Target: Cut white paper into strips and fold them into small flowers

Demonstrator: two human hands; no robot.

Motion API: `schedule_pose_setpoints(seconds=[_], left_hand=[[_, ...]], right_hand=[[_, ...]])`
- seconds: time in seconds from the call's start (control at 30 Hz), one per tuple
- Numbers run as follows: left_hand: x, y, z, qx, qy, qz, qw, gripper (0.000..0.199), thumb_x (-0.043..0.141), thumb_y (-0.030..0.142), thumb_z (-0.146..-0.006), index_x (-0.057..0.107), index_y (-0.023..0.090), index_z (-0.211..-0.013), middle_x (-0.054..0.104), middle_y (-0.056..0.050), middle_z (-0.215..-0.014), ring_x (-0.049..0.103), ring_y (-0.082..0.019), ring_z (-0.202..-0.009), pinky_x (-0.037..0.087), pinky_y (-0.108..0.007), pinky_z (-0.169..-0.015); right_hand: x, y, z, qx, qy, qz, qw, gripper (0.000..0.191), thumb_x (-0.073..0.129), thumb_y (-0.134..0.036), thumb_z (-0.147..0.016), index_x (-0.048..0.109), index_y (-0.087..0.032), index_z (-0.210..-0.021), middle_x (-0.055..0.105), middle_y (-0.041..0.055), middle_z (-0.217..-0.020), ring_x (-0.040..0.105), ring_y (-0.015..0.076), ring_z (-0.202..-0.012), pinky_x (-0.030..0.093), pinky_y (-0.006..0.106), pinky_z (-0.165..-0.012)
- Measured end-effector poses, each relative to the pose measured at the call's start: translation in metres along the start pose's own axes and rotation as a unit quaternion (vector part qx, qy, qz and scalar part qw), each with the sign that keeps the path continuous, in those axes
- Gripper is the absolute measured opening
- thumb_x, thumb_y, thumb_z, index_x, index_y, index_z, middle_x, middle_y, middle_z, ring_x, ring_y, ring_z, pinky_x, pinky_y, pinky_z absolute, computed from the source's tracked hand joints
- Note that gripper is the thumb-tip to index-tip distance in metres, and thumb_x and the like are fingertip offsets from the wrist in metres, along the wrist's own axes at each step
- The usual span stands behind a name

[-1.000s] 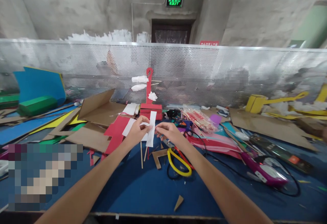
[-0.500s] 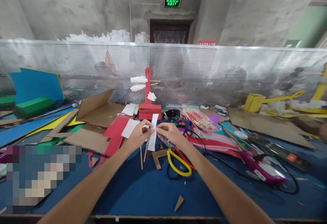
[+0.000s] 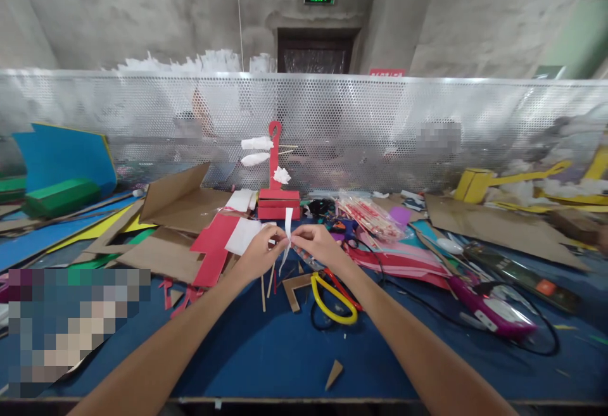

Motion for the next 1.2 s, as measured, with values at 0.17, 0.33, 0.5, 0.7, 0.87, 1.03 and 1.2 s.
schedule_pose_setpoints(seconds=[0.17, 0.33, 0.5, 0.7, 0.87, 1.03, 1.2], left_hand=[[0.004, 0.000, 0.002, 0.002, -0.002, 0.001, 1.000, 0.024, 0.048, 0.039, -0.088, 0.058, 0.018, -0.088, 0.059, -0.005, -0.089, 0.058, -0.018, -0.084, 0.048, -0.030, -0.076], [0.005, 0.000, 0.001, -0.012, -0.013, -0.001, 1.000, 0.024, 0.047, 0.038, -0.089, 0.059, 0.017, -0.083, 0.059, -0.005, -0.087, 0.057, -0.017, -0.081, 0.047, -0.027, -0.070], [0.004, 0.001, 0.001, -0.010, -0.023, -0.008, 1.000, 0.025, 0.045, 0.035, -0.089, 0.061, 0.017, -0.084, 0.059, -0.005, -0.087, 0.057, -0.017, -0.083, 0.046, -0.027, -0.070], [0.004, 0.000, 0.001, -0.009, -0.019, -0.021, 1.000, 0.023, 0.046, 0.033, -0.089, 0.060, 0.016, -0.082, 0.059, -0.004, -0.084, 0.057, -0.017, -0.079, 0.046, -0.027, -0.069], [0.005, -0.002, 0.001, 0.000, -0.013, -0.023, 1.000, 0.019, 0.046, 0.031, -0.089, 0.057, 0.017, -0.084, 0.059, -0.004, -0.086, 0.057, -0.016, -0.079, 0.046, -0.028, -0.072], [0.006, -0.001, 0.003, -0.002, -0.029, -0.041, 0.999, 0.019, 0.042, 0.031, -0.090, 0.055, 0.018, -0.088, 0.059, -0.004, -0.088, 0.058, -0.017, -0.081, 0.048, -0.028, -0.070], [0.004, 0.010, 0.006, 0.023, -0.043, -0.114, 0.992, 0.019, 0.039, 0.029, -0.091, 0.055, 0.019, -0.096, 0.059, -0.005, -0.095, 0.059, -0.018, -0.086, 0.049, -0.030, -0.075]], right_hand=[[-0.001, -0.001, 0.000, -0.025, 0.005, 0.019, 0.999, 0.017, 0.062, -0.032, -0.075, 0.063, -0.015, -0.074, 0.060, 0.0000, -0.060, 0.052, 0.0105, -0.049, 0.041, 0.020, -0.045], [0.000, 0.000, 0.000, -0.024, 0.003, 0.035, 0.999, 0.017, 0.060, -0.032, -0.077, 0.063, -0.016, -0.074, 0.060, 0.0003, -0.061, 0.051, 0.0095, -0.047, 0.040, 0.019, -0.043], [0.001, 0.001, 0.001, -0.019, 0.007, 0.031, 0.999, 0.019, 0.061, -0.034, -0.076, 0.062, -0.015, -0.074, 0.061, 0.0010, -0.063, 0.051, 0.0101, -0.049, 0.041, 0.020, -0.043], [0.002, 0.002, 0.000, -0.013, -0.004, 0.042, 0.999, 0.020, 0.059, -0.035, -0.079, 0.061, -0.015, -0.077, 0.063, 0.0029, -0.069, 0.054, 0.0107, -0.053, 0.043, 0.019, -0.044], [0.006, 0.001, 0.003, -0.013, -0.020, 0.054, 0.998, 0.025, 0.062, -0.042, -0.078, 0.057, -0.017, -0.083, 0.064, 0.0023, -0.071, 0.053, 0.0110, -0.052, 0.043, 0.020, -0.042], [0.007, -0.001, 0.004, -0.017, -0.034, 0.051, 0.998, 0.026, 0.060, -0.042, -0.080, 0.055, -0.017, -0.082, 0.064, 0.0035, -0.073, 0.056, 0.0127, -0.057, 0.044, 0.020, -0.043], [0.004, -0.003, 0.003, -0.028, -0.044, 0.059, 0.997, 0.025, 0.056, -0.041, -0.083, 0.054, -0.016, -0.078, 0.062, 0.0030, -0.070, 0.055, 0.0119, -0.055, 0.046, 0.021, -0.047]])
Point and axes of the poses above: each hand's wrist, its own z-axis away from the middle knuckle, its own x-axis out of the palm, y = z × x, the point moved 5 cm from there along -z, towards the middle knuckle
